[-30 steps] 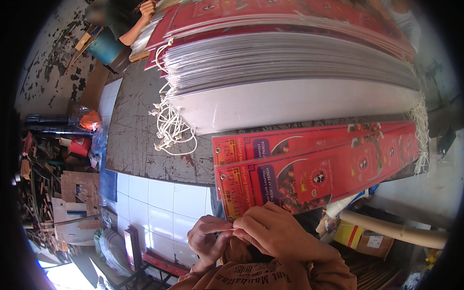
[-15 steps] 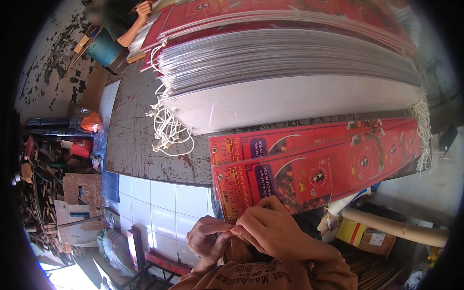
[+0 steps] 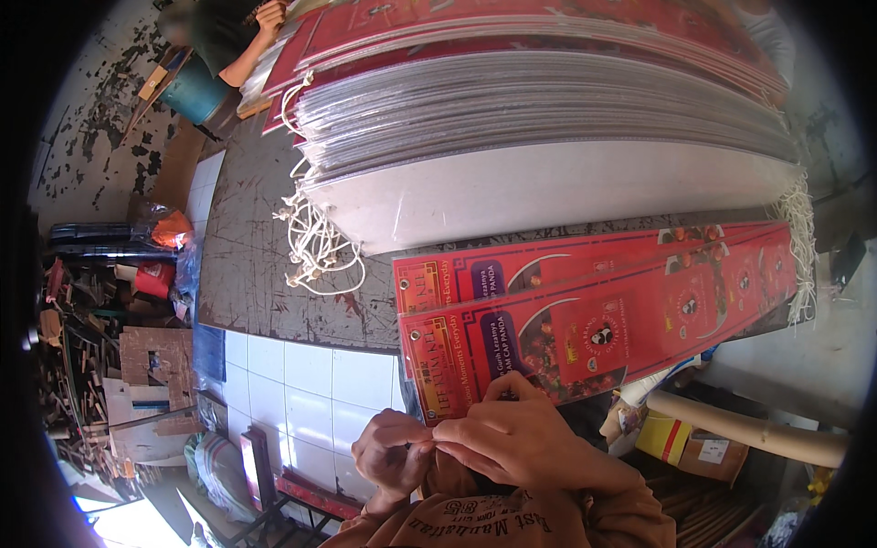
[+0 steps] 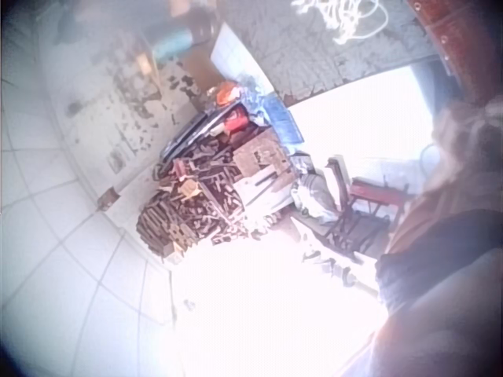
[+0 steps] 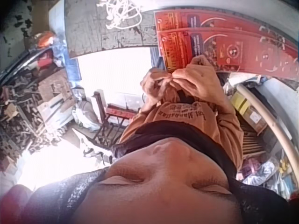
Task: The person ties white strings through pre-punched holes on the top edge of red rectangular cards. They repeatedly pull the string through, knot it, and move to the next card in a stack.
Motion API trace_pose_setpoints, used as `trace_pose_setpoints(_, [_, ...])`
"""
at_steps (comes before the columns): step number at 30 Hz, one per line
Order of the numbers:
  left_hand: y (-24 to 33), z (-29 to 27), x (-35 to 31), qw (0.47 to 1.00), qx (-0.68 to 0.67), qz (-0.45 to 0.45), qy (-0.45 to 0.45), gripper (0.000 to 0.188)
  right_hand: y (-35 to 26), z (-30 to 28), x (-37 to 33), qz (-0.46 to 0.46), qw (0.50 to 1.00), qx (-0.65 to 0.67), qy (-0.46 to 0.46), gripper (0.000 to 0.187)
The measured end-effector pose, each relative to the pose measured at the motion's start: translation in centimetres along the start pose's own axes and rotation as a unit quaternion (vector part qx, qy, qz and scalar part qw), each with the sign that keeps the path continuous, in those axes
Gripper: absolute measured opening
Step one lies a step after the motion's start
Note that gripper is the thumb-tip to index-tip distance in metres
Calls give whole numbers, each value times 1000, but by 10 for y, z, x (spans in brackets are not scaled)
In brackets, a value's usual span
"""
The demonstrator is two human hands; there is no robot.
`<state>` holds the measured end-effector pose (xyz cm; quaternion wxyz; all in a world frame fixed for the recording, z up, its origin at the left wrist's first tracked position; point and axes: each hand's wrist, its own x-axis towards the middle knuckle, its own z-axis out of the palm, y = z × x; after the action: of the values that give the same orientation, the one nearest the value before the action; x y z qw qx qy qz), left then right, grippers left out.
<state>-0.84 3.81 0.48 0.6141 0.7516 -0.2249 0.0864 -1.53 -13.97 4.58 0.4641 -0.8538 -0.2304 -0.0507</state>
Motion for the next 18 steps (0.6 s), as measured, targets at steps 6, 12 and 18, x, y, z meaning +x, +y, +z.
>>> trace_pose_setpoints(6, [-3, 1, -3, 1000, -14, -27, 9, 21, -1, 2, 2, -11, 999, -30, 40, 19])
trace_pose_setpoints(12, [-11, 3, -22, 966, -136, -154, 156, 24, -3, 1, 6, -10, 990, -132, 54, 21])
trace_pose_setpoints(18, [-20, -7, -23, 893, -264, -365, -4, 15, -2, 7, 6, -16, 986, -163, 2, 21])
